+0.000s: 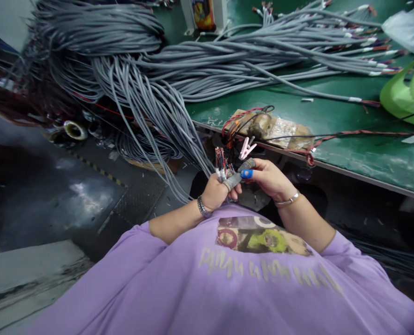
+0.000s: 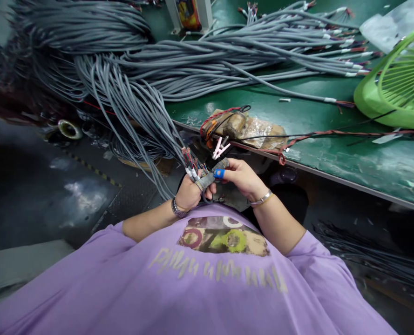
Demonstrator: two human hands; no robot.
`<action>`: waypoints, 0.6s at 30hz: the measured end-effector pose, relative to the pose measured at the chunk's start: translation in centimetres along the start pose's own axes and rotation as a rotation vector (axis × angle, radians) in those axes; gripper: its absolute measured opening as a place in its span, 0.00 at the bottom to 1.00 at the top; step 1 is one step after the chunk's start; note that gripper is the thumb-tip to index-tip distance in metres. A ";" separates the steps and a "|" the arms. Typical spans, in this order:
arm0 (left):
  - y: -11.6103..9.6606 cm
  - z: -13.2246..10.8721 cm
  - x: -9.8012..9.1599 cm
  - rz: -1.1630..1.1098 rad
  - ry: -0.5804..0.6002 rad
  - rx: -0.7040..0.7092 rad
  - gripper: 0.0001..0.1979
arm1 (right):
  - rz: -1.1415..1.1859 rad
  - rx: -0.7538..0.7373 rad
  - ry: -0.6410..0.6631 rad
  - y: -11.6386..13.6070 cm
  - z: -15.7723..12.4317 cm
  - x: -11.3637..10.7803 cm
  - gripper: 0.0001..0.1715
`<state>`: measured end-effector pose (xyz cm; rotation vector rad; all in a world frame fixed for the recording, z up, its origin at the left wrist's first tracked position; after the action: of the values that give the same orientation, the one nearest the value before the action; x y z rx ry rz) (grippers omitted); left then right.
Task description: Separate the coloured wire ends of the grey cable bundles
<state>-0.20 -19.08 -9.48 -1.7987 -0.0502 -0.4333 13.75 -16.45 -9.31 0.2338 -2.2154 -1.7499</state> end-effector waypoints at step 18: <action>-1.2 -0.4 0.2 -0.234 -0.169 0.034 0.22 | 0.300 0.040 -0.134 -0.6 0.5 -0.4 0.23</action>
<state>-0.40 -19.18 -8.26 -1.7990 -0.3867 -0.4417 13.90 -15.99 -10.06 -0.2047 -2.2396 -1.6000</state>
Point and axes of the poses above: each hand's wrist, its own z-axis towards the middle knuckle, its own x-axis out of the palm, y = z × x, the point moved 6 cm from there along z, towards the middle knuckle, and after that the axes turned 13 degrees about -z, right-handed, at the moved point
